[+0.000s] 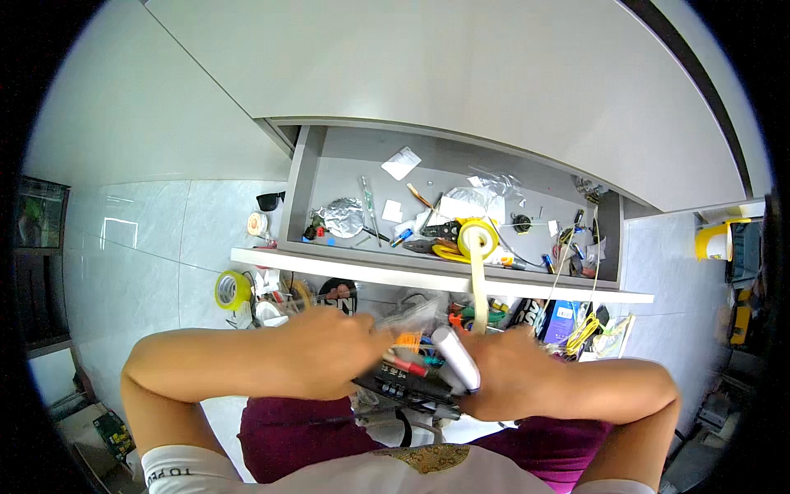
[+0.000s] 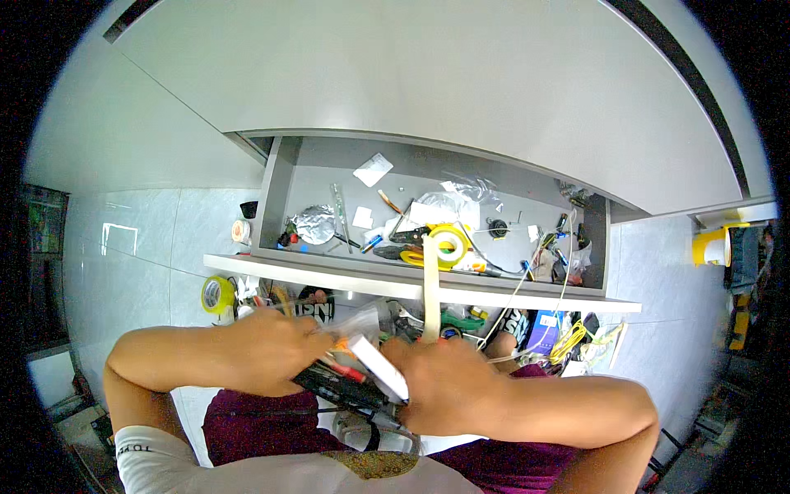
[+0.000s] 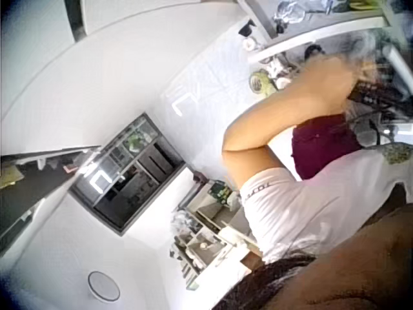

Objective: The person wipes the exterior of a cabinet with a cloth and then opens a drawer to rearrange various items inside by hand, including tools, tape, and packaged components.

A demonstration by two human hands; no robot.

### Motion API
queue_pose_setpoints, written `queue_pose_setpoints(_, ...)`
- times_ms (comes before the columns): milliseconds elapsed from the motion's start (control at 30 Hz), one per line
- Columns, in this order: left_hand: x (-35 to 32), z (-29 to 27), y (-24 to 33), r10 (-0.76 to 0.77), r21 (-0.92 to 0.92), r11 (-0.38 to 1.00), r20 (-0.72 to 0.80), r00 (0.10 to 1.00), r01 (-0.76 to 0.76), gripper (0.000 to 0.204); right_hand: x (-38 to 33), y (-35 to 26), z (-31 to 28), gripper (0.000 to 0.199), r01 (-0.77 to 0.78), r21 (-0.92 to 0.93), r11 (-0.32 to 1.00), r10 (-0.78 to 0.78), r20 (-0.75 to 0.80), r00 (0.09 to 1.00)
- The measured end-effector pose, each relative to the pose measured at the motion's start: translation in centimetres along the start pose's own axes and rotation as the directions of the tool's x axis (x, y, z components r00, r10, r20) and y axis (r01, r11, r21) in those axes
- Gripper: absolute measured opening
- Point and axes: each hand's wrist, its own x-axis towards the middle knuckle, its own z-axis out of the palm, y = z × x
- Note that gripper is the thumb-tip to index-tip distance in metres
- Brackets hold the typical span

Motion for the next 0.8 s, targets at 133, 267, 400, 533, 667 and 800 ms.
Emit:
queue_pose_setpoints(133, 4.6, 9.1, -4.5, 0.007, -0.126, 0.992, 0.167, 0.986, 0.014, 0.060, 5.3, 5.1, 10.2, 0.054, -0.038, 0.067, 0.997, 0.038, 0.014, 0.999)
queue_pose_setpoints(267, 8.8, 18.9, -9.3, 0.015, -0.170, 0.985, 0.301, 0.953, 0.038, 0.064, 11.2, 8.9, 17.6, 0.061, -0.176, 0.061, 0.982, 0.166, 0.142, 0.976)
queue_pose_setpoints(400, 12.4, 24.1, -10.0, -0.066, -0.203, 0.970, 0.305, 0.950, 0.133, 0.073, 12.9, 12.7, 22.7, 0.066, -0.346, 0.106, 0.932, 0.330, 0.142, 0.933)
queue_pose_setpoints(533, 10.9, 22.5, -9.9, -0.189, -0.085, 0.976, 0.147, 0.971, 0.203, 0.086, 12.0, 12.2, 21.8, 0.083, -0.247, 0.122, 0.961, 0.258, -0.087, 0.962)
queue_pose_setpoints(667, 9.0, 18.6, -9.1, -0.127, -0.076, 0.986, 0.242, 0.962, 0.149, 0.074, 9.9, 10.0, 19.3, 0.069, 0.021, 0.016, 1.000, -0.021, -0.015, 1.000)
queue_pose_setpoints(800, 6.0, 11.2, -6.6, 0.139, -0.296, 0.955, 0.345, 0.928, -0.033, 0.045, 4.6, 4.7, 8.5, 0.027, 0.476, 0.178, 0.862, -0.458, -0.132, 0.879)
